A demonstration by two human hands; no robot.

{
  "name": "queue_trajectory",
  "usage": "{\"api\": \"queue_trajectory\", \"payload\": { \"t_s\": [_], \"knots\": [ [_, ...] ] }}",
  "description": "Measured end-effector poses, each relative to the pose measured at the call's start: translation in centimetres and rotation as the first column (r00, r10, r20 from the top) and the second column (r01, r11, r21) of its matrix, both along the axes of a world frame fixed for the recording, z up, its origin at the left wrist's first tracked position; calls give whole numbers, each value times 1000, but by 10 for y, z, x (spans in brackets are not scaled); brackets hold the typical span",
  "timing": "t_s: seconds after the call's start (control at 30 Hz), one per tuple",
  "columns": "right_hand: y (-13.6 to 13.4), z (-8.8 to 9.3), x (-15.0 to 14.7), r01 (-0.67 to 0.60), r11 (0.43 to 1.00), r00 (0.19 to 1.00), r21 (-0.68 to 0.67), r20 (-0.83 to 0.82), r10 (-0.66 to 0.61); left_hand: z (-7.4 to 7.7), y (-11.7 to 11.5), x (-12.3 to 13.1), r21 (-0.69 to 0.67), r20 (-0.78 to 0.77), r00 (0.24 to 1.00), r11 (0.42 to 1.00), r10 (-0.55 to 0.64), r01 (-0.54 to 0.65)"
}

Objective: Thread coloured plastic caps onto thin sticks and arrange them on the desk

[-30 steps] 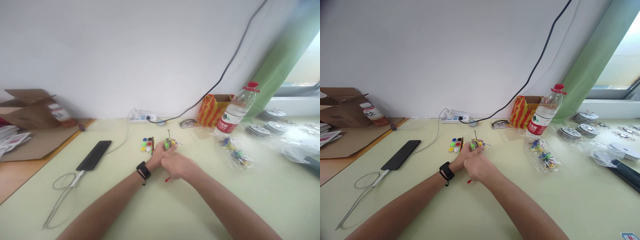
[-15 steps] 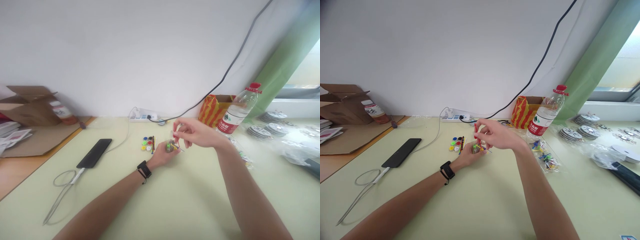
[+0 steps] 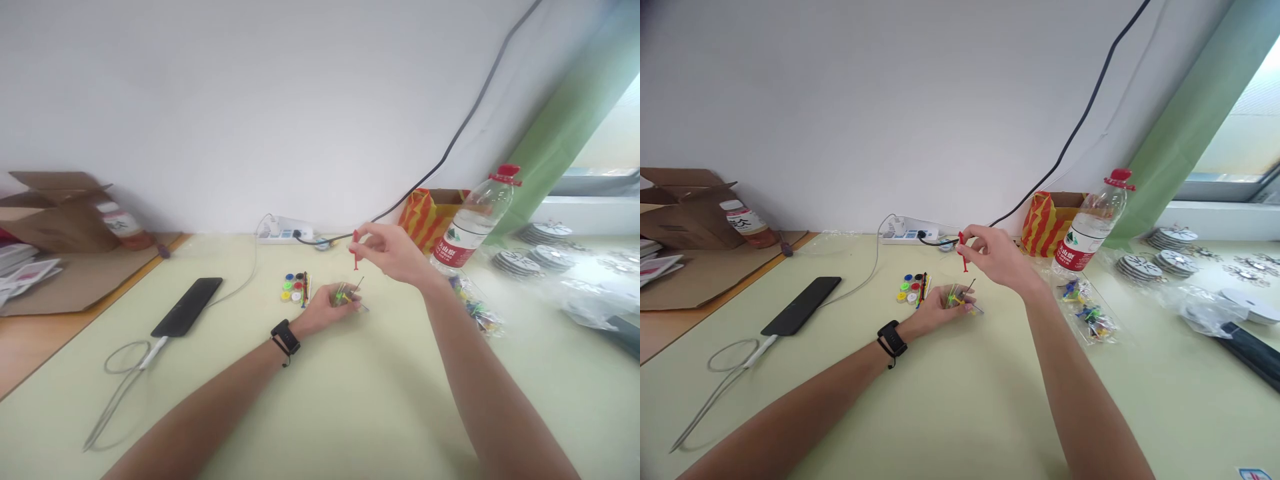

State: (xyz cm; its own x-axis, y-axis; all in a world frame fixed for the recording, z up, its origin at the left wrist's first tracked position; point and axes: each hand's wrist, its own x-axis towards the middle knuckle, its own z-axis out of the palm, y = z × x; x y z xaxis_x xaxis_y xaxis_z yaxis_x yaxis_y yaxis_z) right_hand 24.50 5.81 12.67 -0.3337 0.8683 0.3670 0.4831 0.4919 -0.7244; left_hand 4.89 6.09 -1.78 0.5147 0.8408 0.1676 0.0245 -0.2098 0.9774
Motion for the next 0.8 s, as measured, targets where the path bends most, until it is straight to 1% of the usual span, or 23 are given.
{"api": "queue_trajectory", "payload": {
  "t_s": [0.13,0.23,0.33,0.43,0.53,0.67,0.73,0.8],
  "knots": [
    [4,-4,-2,-41,998,992,46,122,35,0,-1,0,-13,22,1000,1000,-19,19],
    [6,-6,-1,-35,997,977,62,212,21,-2,0,0,-18,45,999,1000,-22,23],
    [7,-7,0,-13,997,970,75,242,-6,-4,2,0,-33,50,999,999,-7,9],
    [7,-7,2,-6,998,965,58,261,-9,-5,2,-1,-40,50,999,999,-8,10],
    [6,-7,2,15,998,955,62,295,-33,-2,2,-1,-6,41,999,1000,-10,10],
    [3,-6,1,36,996,936,78,346,-61,-1,1,0,67,15,999,997,40,-41],
    [3,-7,0,33,997,925,73,376,-58,-1,1,1,76,2,998,996,55,-55],
    [3,-8,0,25,997,913,73,404,-52,0,1,0,70,-1,999,997,46,-45]
  ]
}}
